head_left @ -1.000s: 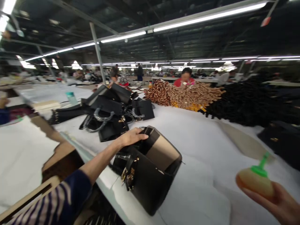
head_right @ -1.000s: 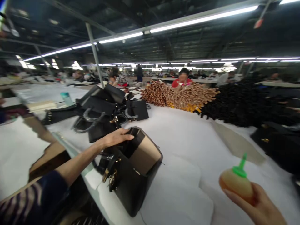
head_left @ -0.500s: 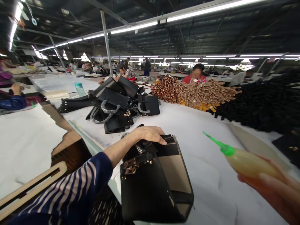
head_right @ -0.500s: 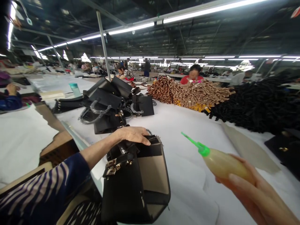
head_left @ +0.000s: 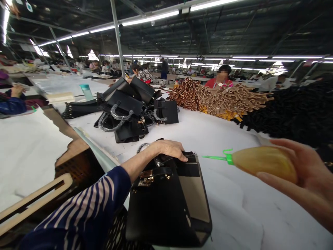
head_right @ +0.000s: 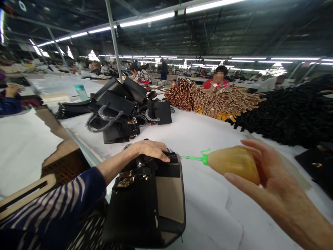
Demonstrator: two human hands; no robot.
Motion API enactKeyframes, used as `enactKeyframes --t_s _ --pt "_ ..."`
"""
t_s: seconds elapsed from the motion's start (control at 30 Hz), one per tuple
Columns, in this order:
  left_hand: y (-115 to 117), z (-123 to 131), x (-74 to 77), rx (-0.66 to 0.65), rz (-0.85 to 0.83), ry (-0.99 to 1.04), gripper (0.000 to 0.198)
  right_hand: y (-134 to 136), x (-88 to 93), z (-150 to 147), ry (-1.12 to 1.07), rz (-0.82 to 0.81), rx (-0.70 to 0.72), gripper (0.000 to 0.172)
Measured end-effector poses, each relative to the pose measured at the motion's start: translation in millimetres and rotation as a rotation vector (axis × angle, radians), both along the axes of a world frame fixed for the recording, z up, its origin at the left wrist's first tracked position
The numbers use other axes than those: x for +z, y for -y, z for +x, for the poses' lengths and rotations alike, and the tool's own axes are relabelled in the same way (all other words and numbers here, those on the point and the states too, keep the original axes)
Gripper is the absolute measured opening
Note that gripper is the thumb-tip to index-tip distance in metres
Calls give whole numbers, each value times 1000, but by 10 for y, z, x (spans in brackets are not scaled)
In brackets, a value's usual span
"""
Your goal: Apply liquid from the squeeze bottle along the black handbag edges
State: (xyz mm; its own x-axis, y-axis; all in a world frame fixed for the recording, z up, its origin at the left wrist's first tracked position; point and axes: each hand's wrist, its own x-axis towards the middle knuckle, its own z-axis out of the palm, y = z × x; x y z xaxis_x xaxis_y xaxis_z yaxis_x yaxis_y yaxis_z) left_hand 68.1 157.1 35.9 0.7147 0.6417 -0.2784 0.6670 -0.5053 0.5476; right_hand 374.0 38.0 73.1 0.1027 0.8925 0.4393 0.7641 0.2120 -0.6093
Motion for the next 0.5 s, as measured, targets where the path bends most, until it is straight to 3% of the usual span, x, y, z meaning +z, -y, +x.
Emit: enactKeyframes --t_s 0.1,0.27,0.5 --pt "-19 -1 -28 -11 1 -14 45 -43 27 -83 -21 -77 49 77" --pt "3 -5 13 -16 -8 -24 43 -61 12 -280 -269 -107 90 81" --pt "27 -37 29 -16 -21 -31 44 -77 -23 -275 -312 -151 130 82"
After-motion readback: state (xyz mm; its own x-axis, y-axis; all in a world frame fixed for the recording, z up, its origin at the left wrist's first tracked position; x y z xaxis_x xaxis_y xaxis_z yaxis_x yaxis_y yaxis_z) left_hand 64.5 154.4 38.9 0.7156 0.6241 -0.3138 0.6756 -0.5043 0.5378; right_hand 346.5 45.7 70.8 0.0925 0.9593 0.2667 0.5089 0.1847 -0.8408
